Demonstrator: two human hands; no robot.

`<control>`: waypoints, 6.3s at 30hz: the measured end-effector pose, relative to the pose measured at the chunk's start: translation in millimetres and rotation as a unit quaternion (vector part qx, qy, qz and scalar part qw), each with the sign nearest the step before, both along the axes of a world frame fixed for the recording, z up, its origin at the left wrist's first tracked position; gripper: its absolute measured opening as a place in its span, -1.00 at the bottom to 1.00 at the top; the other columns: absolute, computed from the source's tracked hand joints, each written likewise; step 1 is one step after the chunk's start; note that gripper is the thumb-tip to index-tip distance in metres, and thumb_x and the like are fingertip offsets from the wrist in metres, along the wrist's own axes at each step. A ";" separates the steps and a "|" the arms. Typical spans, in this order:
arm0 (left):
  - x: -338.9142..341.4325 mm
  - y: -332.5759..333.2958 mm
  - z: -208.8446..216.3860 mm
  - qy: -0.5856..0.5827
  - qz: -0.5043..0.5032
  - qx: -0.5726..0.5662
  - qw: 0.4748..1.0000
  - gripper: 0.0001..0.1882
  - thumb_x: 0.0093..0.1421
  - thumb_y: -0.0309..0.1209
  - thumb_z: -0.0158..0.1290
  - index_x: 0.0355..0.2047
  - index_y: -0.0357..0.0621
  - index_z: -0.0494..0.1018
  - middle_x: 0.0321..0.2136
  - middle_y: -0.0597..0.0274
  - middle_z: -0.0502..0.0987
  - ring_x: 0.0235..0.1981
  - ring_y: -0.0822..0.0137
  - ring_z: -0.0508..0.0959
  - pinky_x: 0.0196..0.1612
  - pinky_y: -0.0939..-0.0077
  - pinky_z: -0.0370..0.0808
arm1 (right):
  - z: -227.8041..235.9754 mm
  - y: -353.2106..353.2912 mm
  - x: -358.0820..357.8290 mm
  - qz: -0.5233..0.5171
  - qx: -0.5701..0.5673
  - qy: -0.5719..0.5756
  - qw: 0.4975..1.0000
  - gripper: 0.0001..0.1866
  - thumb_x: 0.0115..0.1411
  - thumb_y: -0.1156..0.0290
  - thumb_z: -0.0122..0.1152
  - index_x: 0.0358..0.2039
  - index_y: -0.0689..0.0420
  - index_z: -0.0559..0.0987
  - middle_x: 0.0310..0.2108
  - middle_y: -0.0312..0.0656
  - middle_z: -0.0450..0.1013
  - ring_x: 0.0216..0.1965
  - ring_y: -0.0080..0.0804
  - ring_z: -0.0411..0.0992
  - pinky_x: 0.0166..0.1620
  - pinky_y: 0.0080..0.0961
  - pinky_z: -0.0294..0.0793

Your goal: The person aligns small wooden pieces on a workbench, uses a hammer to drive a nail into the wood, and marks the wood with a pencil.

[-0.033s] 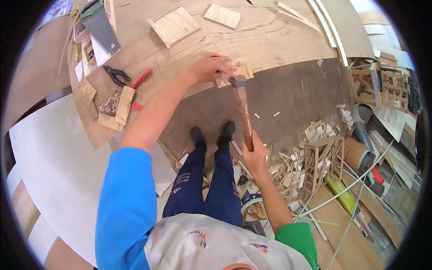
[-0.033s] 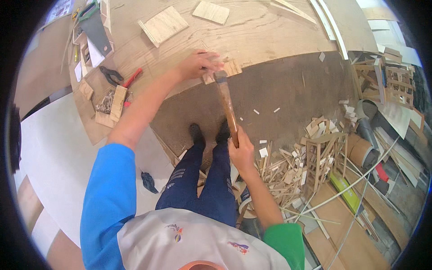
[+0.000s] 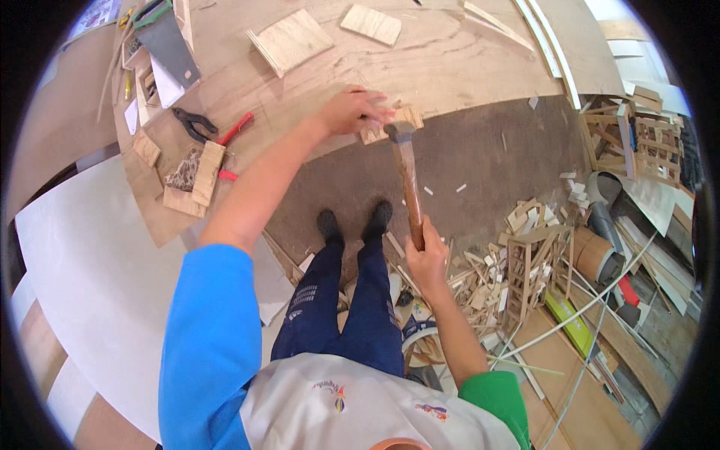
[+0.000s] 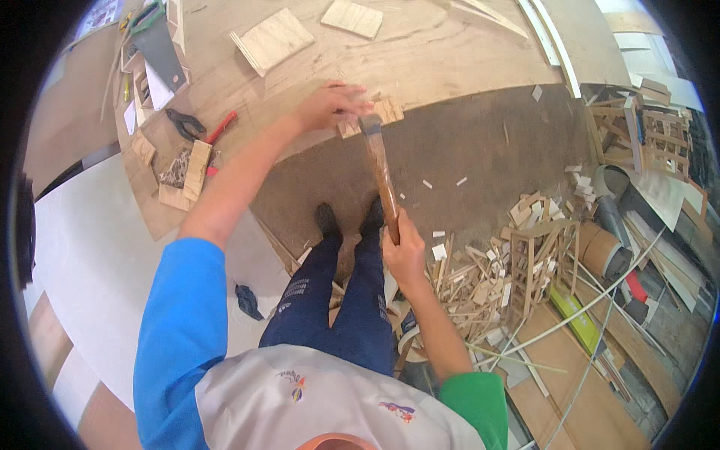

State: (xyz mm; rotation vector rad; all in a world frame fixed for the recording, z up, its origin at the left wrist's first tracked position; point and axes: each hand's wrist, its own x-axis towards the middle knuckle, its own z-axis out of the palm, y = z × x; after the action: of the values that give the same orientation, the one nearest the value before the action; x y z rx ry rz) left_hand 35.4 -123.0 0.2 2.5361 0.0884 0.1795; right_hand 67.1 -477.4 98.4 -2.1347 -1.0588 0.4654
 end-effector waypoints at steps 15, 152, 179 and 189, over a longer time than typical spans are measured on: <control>-1.5 -1.4 -2.5 -0.001 0.009 0.001 1.000 -0.70 0.27 -0.25 0.05 -0.03 0.42 0.61 0.15 0.66 0.49 0.31 0.35 0.29 0.35 0.22 0.11 | 8.1 -0.5 1.6 0.003 -0.002 -0.017 1.000 -0.44 0.03 0.60 0.33 0.09 0.37 0.46 -0.18 0.18 0.55 -0.20 -0.03 0.60 -0.17 -0.33 0.55; -35.9 160.2 61.1 0.039 0.765 -0.205 0.610 -0.27 -0.08 -0.49 0.31 0.16 -0.20 0.37 -0.10 -0.02 0.48 0.00 -0.01 0.48 0.07 0.23 0.42 | -50.6 608.2 122.8 0.622 -0.027 0.069 0.779 -0.60 -0.03 0.67 0.28 -0.11 0.13 0.65 -0.18 -0.10 0.59 -0.13 -0.13 0.53 -0.07 -0.29 0.54; -35.7 157.4 53.1 0.045 0.767 -0.167 0.618 -0.34 -0.08 -0.44 0.31 0.09 -0.29 0.42 -0.18 -0.01 0.48 -0.10 -0.02 0.50 -0.02 0.23 0.44 | -44.6 604.6 158.9 0.488 -0.154 0.199 0.836 -0.66 0.10 0.66 0.27 -0.08 0.17 0.65 -0.18 -0.02 0.62 -0.18 -0.31 0.61 -0.11 -0.46 0.55; -34.9 156.4 54.3 0.043 0.767 -0.156 0.622 -0.37 -0.08 -0.42 0.33 0.06 -0.32 0.47 -0.18 0.00 0.49 -0.11 0.03 0.51 -0.03 0.26 0.45 | -58.5 601.7 166.3 0.488 -0.109 0.176 0.848 -0.70 0.08 0.66 0.29 -0.15 0.15 0.68 -0.23 0.00 0.62 -0.25 -0.29 0.61 -0.15 -0.46 0.56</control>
State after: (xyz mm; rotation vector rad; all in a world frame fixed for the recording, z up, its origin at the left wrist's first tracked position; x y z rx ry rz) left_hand 0.4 33.4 54.6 1.4057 2.0776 0.5943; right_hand 233.4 124.3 39.9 -1.4205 -1.8754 1.4382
